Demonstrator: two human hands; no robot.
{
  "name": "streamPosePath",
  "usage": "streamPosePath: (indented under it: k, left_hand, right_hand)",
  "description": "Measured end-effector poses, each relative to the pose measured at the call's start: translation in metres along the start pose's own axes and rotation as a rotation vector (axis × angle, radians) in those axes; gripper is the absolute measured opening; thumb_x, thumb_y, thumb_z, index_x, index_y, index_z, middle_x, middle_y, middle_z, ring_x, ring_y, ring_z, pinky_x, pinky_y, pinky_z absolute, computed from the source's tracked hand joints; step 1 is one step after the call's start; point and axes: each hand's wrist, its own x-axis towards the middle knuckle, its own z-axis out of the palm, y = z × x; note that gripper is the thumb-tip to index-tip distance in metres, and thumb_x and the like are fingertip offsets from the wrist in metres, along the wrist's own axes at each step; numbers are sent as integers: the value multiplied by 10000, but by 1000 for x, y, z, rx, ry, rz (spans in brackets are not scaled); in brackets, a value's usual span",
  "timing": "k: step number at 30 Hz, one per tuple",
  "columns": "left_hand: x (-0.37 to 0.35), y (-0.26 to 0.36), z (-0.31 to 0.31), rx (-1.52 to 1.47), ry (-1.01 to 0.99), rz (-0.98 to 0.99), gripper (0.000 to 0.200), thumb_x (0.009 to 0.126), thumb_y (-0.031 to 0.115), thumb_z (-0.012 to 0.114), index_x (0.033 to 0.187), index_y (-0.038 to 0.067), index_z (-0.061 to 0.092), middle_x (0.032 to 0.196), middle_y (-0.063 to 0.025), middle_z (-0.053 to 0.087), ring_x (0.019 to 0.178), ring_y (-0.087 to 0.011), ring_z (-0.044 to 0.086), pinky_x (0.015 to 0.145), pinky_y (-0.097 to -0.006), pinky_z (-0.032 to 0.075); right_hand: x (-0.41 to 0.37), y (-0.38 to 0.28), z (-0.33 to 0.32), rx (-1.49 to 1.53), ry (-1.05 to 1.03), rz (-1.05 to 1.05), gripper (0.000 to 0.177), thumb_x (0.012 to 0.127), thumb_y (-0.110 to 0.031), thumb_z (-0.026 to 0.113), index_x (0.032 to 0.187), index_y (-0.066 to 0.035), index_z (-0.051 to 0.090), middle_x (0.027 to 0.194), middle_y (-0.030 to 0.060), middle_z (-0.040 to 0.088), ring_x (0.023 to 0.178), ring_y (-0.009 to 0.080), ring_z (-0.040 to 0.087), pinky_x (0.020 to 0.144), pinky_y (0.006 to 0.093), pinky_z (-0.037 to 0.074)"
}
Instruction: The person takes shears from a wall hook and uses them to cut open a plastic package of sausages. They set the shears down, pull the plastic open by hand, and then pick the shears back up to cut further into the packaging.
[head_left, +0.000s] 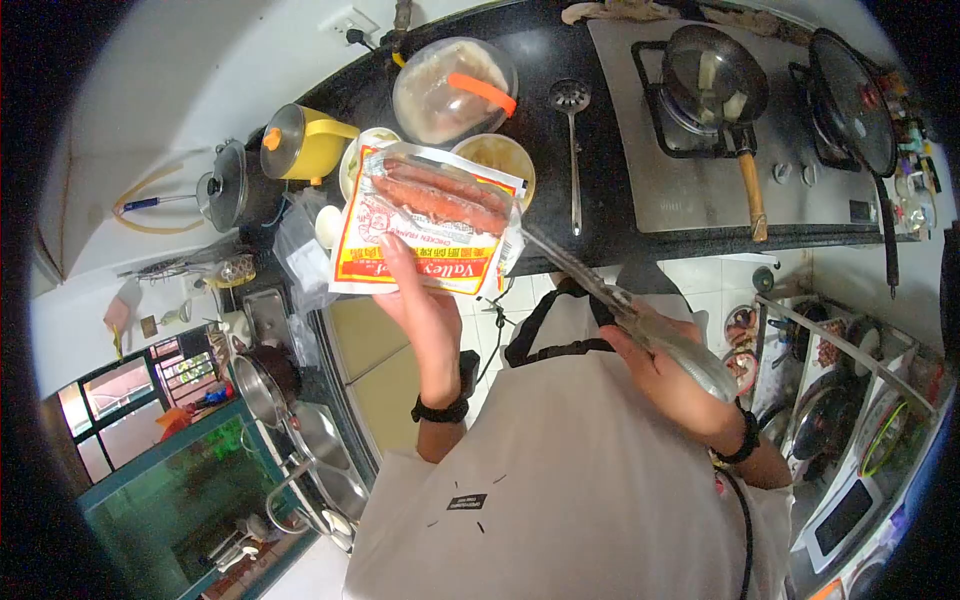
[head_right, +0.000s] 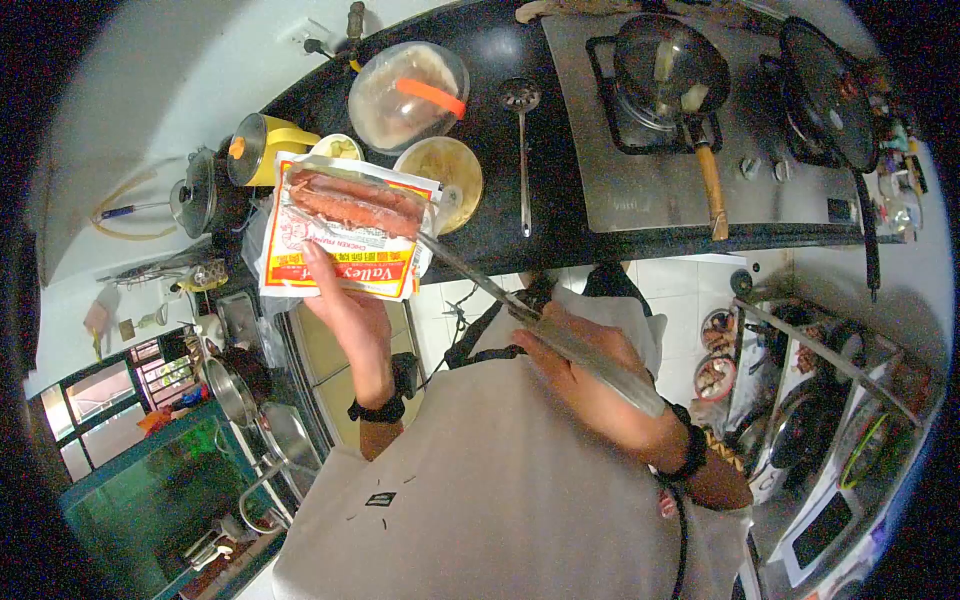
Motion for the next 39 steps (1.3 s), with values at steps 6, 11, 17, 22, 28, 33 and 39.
streamPosePath:
  k: [6, 11, 17, 22, 28, 33, 39]
  left_hand:
    - [-2, -21, 13, -78, -103, -92, 349, 964, 200, 524, 1237, -4, 448, 1168, -86, 542, 1039, -118, 526, 900, -301, 429]
    - [4, -32, 30, -51, -136, -69, 334, 959, 173, 532, 1229, -7, 454, 1160, -82, 548, 1025, -100, 525, 878, -281, 436]
    - [6, -39, 50, -76, -169, -69, 343, 959, 180, 534, 1232, -14, 455, 1138, -81, 562, 1005, -113, 548, 878, -283, 447]
    - [13, -51, 53, -49, -120, -109, 331, 956, 185, 540, 1211, -17, 476, 1133, -79, 566, 1000, -104, 543, 861, -277, 445]
    - [5, -44, 59, -14, -124, -102, 304, 949, 191, 552, 1168, -16, 509, 1083, -75, 587, 941, -95, 551, 820, -261, 448]
    - [8, -45, 55, 32, -156, -75, 305, 947, 203, 555, 1161, -11, 517, 1060, -72, 596, 914, -91, 558, 798, -256, 452]
    - [7, -49, 43, 91, -125, -154, 305, 944, 205, 556, 1150, -17, 523, 1050, -69, 601, 897, -92, 560, 786, -254, 452]
  right_hand:
    - [33, 30, 13, -149, 197, -295, 226, 882, -182, 617, 1069, -58, 594, 847, 167, 636, 730, 330, 637, 613, 395, 506]
    - [43, 36, 14, -57, 337, -223, 212, 878, -126, 598, 1083, -74, 598, 908, 140, 640, 717, 300, 637, 569, 384, 502]
    - [60, 62, 29, 57, 437, -305, 184, 882, -128, 585, 1056, -72, 604, 906, 136, 626, 746, 285, 641, 557, 379, 504]
    - [69, 50, 18, -88, 205, -69, 280, 842, -89, 582, 1121, -106, 601, 1017, 128, 618, 819, 260, 646, 569, 370, 523]
    - [73, 66, 14, -433, 191, -373, 320, 832, -119, 599, 1152, -112, 588, 1013, 127, 615, 785, 281, 636, 552, 374, 505]
    - [74, 72, 14, -383, 257, -403, 344, 836, -111, 587, 1180, -124, 581, 1089, 145, 597, 741, 279, 624, 558, 354, 505]
    - [67, 78, 12, -501, 190, -484, 348, 828, -101, 585, 1175, -127, 596, 1106, 157, 593, 699, 275, 617, 565, 365, 500]
